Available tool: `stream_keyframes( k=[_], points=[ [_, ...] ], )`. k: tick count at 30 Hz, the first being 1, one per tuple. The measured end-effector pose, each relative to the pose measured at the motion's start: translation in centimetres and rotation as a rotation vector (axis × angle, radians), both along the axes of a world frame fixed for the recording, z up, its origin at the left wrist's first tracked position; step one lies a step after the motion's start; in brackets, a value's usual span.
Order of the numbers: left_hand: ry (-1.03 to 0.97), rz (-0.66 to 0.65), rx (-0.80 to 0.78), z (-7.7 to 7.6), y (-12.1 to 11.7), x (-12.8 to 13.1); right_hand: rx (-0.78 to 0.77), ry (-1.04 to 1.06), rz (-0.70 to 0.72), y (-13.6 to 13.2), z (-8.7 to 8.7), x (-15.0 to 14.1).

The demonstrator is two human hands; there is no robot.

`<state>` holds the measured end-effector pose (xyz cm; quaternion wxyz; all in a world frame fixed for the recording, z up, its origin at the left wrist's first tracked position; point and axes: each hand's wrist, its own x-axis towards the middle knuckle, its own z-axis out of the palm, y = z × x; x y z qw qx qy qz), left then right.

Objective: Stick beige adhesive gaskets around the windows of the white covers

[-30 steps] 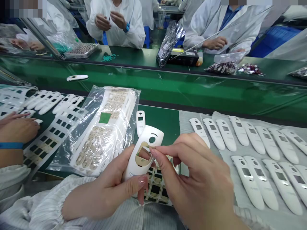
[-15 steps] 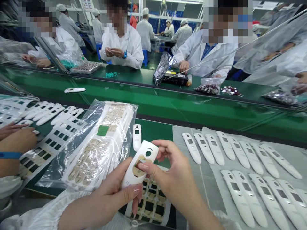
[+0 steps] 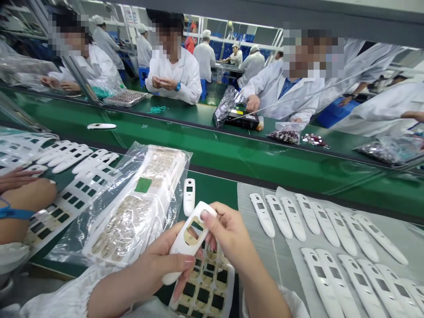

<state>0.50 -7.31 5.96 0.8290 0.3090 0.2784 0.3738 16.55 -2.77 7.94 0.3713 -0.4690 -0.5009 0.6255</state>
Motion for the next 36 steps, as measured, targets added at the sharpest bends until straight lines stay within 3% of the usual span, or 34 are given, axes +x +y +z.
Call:
stream_keyframes(
  k=[3, 6, 8, 12, 16, 19, 23, 25, 31, 36],
  points=[
    [0.0, 0.011, 0.007, -0.2, 0.2, 0.0, -0.037, -0.004, 0.085, 0.1, -0.2, 0.5],
    [0.207, 0.081, 0.16, -1.0, 0.7, -0.6, -0.057, 0.012, 0.061, 2.3, -1.6, 1.1],
    [0.405, 0.177, 0.276, -2.0, 1.2, -1.3, -0.063, 0.026, -0.025, 5.1, -3.1, 1.8],
    [0.607, 0.301, 0.316, -4.1, 2.2, -2.3, -0.015, 0.054, -0.301, 11.4, -5.8, 3.7],
    [0.764, 0.311, 0.369, -5.3, 2.5, -2.8, 0.024, 0.039, -0.384, 13.5, -7.1, 4.6],
    [0.859, 0.279, 0.424, -5.1, 2.4, -2.6, 0.004, -0.069, -0.248, 11.3, -7.1, 4.5],
    [0.909, 0.179, 0.587, -4.1, 2.3, -1.5, 0.0, -0.294, 0.046, 5.4, -5.9, 4.5],
    [0.916, 0.113, 0.666, -3.9, 2.6, -0.7, 0.02, -0.424, 0.126, 2.5, -4.9, 4.7],
    [0.942, -0.025, 0.7, -4.8, 3.5, 0.7, 0.077, -0.611, 0.204, -2.1, -3.4, 4.6],
    [0.858, 0.024, 0.68, -3.4, 2.3, -0.1, 0.158, -0.569, 0.119, -3.5, -3.9, 4.3]
  ],
)
